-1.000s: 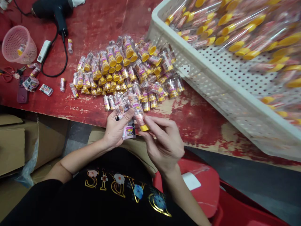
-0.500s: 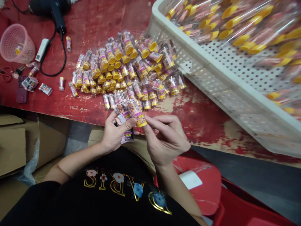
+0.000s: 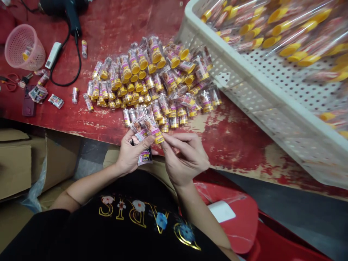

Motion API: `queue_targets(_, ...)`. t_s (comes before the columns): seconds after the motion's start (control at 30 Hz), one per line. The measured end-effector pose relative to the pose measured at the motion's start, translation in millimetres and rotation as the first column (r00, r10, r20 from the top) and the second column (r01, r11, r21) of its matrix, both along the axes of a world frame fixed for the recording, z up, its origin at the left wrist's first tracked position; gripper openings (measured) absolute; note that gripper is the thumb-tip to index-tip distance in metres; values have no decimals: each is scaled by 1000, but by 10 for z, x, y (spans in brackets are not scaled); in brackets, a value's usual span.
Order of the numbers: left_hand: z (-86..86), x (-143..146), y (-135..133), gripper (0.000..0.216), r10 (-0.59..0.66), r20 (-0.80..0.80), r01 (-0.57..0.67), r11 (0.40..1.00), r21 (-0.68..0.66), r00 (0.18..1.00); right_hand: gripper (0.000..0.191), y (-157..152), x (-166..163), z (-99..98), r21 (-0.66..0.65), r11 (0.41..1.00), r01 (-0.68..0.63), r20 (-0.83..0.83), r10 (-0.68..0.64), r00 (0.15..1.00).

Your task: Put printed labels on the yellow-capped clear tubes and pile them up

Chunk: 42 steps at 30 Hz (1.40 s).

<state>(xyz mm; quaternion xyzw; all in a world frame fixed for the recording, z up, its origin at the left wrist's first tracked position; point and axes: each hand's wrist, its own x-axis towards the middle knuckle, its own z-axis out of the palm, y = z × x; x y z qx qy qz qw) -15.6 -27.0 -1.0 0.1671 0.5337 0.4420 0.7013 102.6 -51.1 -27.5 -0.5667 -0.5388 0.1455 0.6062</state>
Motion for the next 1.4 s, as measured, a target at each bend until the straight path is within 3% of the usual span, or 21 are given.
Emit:
queue_targets(0.23, -214, -254, 99, 55, 65, -96, -62, 997, 35, 993, 19, 266, -149, -339, -50, 999, -8, -9, 8, 1000)
queue_targets(0.37, -279, -352, 196, 50, 89, -125, -82, 995, 60, 988, 18, 487, -144, -430, -99, 995, 5, 195, 15, 981)
queue_targets(0.47, -309, -331, 261, 48, 75, -109, -68, 995, 71, 991, 31, 619, 99, -332, -166, 985, -40, 306, 90, 948)
queue_targets(0.57, -322, -287, 300, 47, 57, -84, -52, 997, 63, 995, 44, 783, 499, -261, -237, 971, 10, 418, 92, 904)
queue_targets(0.7, -301, -266, 313, 46, 64, -52, -62, 997, 35, 997, 35, 1000, 905, -343, -349, 937, -20, 484, 199, 852)
queue_targets(0.83, -275, -278, 298, 43, 88, -27, -87, 995, 38, 996, 24, 1064, 1096, -438, -347, 931, 113, 411, 43, 911)
queue_targets(0.93, -255, -255, 277, 38, 79, -24, -78, 996, 43, 997, 23, 997, 1140, -375, -390, 906, 162, 356, -14, 935)
queue_targets(1.0, -234, -206, 256, 36, 25, 2, -25, 999, 44, 1000, 25, 906, 1067, -261, -376, 919, 116, 284, -5, 959)
queue_targets(1.07, -211, -136, 227, 37, -56, 35, 55, 997, 45, 998, 24, 798, 893, -125, -360, 933, -16, 131, 68, 989)
queue_targets(1.17, -191, -27, 165, 41, -170, 40, 169, 985, 27, 985, 19, 648, 533, 28, -373, 848, -376, -101, 365, 925)
queue_targets(1.2, -189, -2, 140, 42, -209, 25, 209, 978, 21, 978, 18, 605, 422, 58, -369, 814, -448, -126, 434, 892)
queue_targets(1.3, -195, 16, 77, 45, -273, -72, 275, 961, 27, 959, 22, 499, 254, 123, -374, 790, -485, -57, 502, 863)
queue_targets(1.4, -197, -23, 68, 44, -257, -152, 264, 964, 28, 954, 18, 523, 495, 177, -419, 743, -522, -2, 574, 819)
